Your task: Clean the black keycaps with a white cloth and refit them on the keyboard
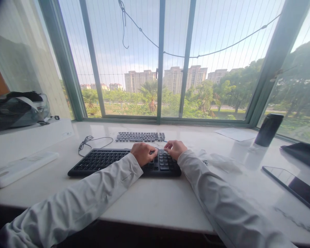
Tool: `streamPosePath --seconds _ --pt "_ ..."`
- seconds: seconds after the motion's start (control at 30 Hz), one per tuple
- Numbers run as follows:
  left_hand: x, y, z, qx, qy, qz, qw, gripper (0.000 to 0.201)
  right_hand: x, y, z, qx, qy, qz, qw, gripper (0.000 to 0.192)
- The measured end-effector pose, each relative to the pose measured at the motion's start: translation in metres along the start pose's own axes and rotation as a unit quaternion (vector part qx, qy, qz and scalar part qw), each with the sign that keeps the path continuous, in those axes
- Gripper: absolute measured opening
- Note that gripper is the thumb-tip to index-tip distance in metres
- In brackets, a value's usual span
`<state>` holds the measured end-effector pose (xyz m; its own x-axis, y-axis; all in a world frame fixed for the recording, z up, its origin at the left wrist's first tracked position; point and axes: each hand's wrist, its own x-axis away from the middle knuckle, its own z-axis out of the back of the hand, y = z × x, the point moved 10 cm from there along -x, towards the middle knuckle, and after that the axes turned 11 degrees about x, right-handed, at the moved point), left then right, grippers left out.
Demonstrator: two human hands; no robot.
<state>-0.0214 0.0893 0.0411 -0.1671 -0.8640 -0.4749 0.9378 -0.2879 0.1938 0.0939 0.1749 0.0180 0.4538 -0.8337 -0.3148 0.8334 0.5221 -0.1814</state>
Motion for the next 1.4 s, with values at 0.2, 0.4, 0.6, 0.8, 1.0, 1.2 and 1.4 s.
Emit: streamPosePath --seconds 0.2,0.4,0.6,0.8,1.0,1.2,1.4 --pt "-0.002 -0.016 -0.002 -0.043 -0.016 0.037 0.998 0.043 0.002 0.028 0.006 0.09 -0.024 -0.076 0.993 0.021" --pt "0.0 -0.012 -0.01 -0.026 -0.056 0.038 0.997 0.056 0.001 0.035 0.004 0.115 -0.02 -0.092 0.989 0.025" --pt "-0.001 -0.014 -0.009 -0.011 -0.065 0.035 0.997 0.06 0.0 0.043 0.005 0.123 -0.01 -0.106 0.987 0.025" --pt "0.0 -0.008 -0.006 -0.001 -0.065 0.01 0.998 0.061 -0.001 0.046 0.012 0.127 0.008 -0.122 0.984 0.029" --pt "-0.003 -0.012 -0.004 -0.009 -0.062 0.005 0.998 0.054 -0.034 0.047 0.005 0.152 -0.047 -0.108 0.981 0.031" --pt "-0.004 -0.013 -0.007 -0.01 -0.07 -0.001 0.997 0.047 -0.083 0.037 -0.017 0.18 -0.093 -0.084 0.976 0.031" --pt "-0.004 -0.015 -0.006 -0.007 -0.073 0.013 0.997 0.045 -0.114 0.028 -0.032 0.208 -0.081 -0.077 0.972 0.029"
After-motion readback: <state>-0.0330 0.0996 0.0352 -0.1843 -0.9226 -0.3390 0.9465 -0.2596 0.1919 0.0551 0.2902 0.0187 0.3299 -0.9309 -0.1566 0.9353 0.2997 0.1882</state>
